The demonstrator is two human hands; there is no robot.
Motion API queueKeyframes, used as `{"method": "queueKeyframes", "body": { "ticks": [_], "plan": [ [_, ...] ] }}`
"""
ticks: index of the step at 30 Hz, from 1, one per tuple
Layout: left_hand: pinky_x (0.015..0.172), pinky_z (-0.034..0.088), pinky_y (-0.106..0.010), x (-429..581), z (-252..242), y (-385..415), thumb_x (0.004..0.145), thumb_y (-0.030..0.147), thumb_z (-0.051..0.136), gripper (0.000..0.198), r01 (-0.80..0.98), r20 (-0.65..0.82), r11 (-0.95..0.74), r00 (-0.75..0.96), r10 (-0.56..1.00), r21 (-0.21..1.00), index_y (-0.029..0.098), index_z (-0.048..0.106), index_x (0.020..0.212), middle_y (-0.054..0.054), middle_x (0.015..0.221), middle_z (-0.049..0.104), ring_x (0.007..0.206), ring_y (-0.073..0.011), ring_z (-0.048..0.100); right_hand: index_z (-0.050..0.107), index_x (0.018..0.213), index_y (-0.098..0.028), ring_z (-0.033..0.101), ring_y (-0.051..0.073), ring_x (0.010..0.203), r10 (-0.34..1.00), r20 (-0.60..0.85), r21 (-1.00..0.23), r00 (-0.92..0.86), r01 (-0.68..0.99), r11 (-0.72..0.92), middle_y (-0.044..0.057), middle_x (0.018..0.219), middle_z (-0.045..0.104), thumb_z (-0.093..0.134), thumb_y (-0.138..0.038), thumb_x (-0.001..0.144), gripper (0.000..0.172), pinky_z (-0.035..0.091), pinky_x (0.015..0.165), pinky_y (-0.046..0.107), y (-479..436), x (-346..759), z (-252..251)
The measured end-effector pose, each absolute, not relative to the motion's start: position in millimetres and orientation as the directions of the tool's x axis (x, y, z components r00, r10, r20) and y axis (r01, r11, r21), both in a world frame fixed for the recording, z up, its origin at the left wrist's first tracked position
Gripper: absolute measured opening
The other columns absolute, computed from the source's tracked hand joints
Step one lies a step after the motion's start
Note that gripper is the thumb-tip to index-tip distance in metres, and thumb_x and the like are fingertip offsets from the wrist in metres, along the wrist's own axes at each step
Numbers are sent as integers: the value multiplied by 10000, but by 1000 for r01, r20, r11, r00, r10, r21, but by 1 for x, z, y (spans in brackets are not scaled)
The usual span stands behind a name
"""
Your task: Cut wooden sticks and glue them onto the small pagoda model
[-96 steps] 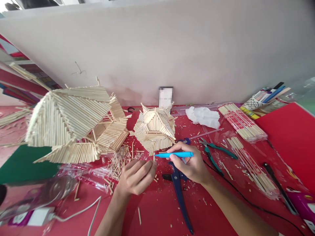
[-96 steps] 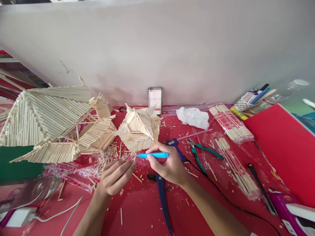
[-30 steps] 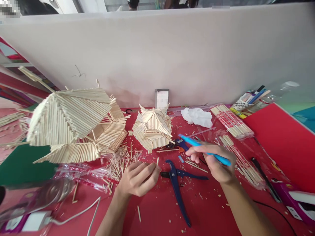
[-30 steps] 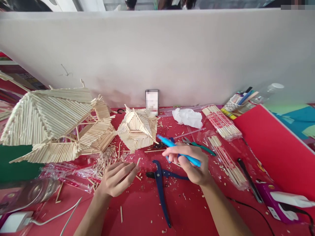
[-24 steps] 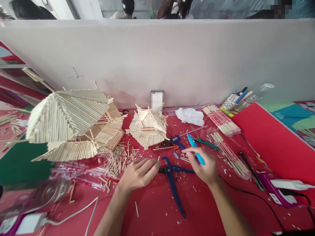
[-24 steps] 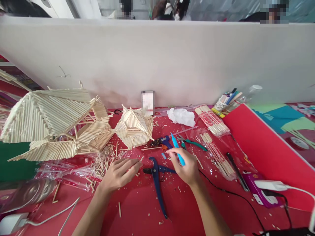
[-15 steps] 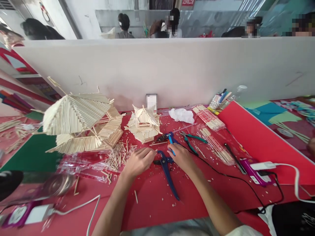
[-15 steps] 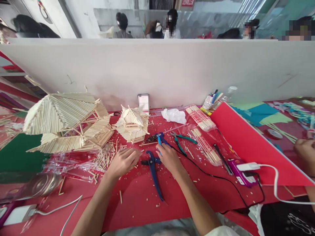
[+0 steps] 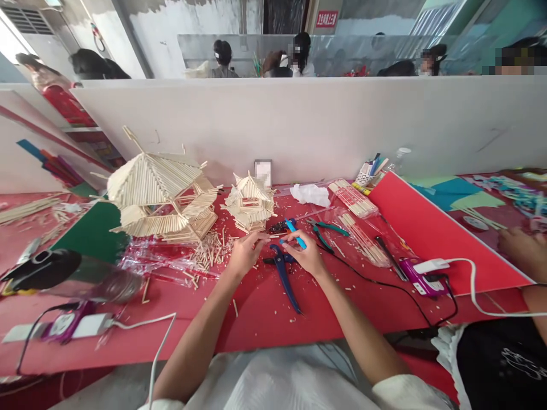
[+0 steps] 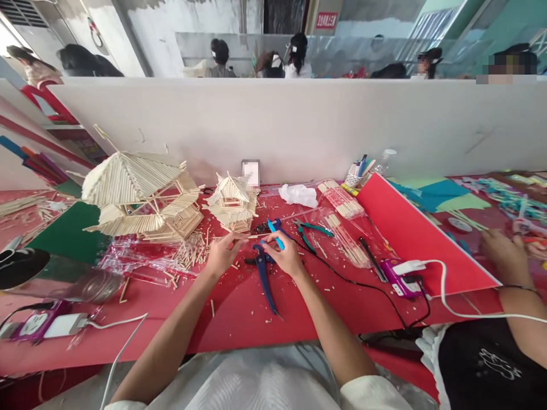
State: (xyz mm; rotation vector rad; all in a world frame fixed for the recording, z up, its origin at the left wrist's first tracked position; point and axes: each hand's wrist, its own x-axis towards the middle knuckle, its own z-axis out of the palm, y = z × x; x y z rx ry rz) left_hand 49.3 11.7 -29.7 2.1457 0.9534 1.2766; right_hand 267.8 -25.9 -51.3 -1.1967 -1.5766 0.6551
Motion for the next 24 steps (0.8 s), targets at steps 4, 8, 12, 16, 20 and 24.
{"method": "queueKeyframes", "body": {
  "ticks": [4, 8, 12, 16, 20, 24],
  "plan": [
    [755, 591, -284, 62, -35, 5, 996, 380, 631, 198, 282, 535, -580, 225, 815, 764, 212, 726, 950, -47, 918, 801, 793, -182, 760, 561, 890, -259, 733, 236, 903, 954, 298, -954, 12, 21, 298, 62, 999, 697, 777, -451, 859, 291, 630, 780, 351, -33, 254, -48],
    [716, 581, -282, 72, -40, -1, 959, 410, 673, 223, 217, 486, -518, 186, 854, 827, 197, 714, 907, -47, 871, 782, 754, -182, 740, 565, 870, -258, 697, 246, 956, 962, 274, -961, 15, -37, 274, 48, 959, 664, 811, -475, 816, 332, 629, 810, 367, -38, 245, -42],
    [700, 587, -290, 75, -43, -6, 942, 458, 680, 278, 136, 444, -469, 176, 878, 873, 185, 698, 895, -51, 837, 766, 750, -189, 734, 564, 854, -253, 672, 235, 937, 958, 286, -958, 23, 14, 286, 39, 923, 633, 801, -494, 811, 341, 613, 786, 336, -40, 242, -38],
    [697, 592, -291, 73, -43, -9, 924, 490, 695, 316, 74, 421, -437, 164, 892, 897, 176, 689, 886, -48, 830, 744, 748, -184, 721, 564, 869, -250, 661, 227, 922, 955, 296, -955, 14, 38, 296, 41, 927, 635, 783, -493, 818, 332, 598, 788, 334, -40, 241, -38],
    [732, 596, -305, 72, -42, -11, 896, 497, 730, 330, 36, 407, -417, 159, 900, 908, 172, 687, 866, -48, 827, 743, 763, -187, 722, 558, 874, -247, 670, 233, 914, 947, 320, -947, 37, 50, 318, 45, 921, 654, 781, -501, 823, 342, 582, 812, 347, -38, 241, -39],
    [703, 594, -302, 73, -42, -11, 882, 505, 747, 345, 7, 378, -383, 149, 914, 924, 167, 679, 861, -41, 789, 742, 725, -182, 718, 580, 872, -240, 678, 232, 927, 929, 364, -928, 66, 107, 356, 42, 918, 651, 784, -515, 825, 345, 560, 860, 350, -34, 240, -42]
  ]
}}
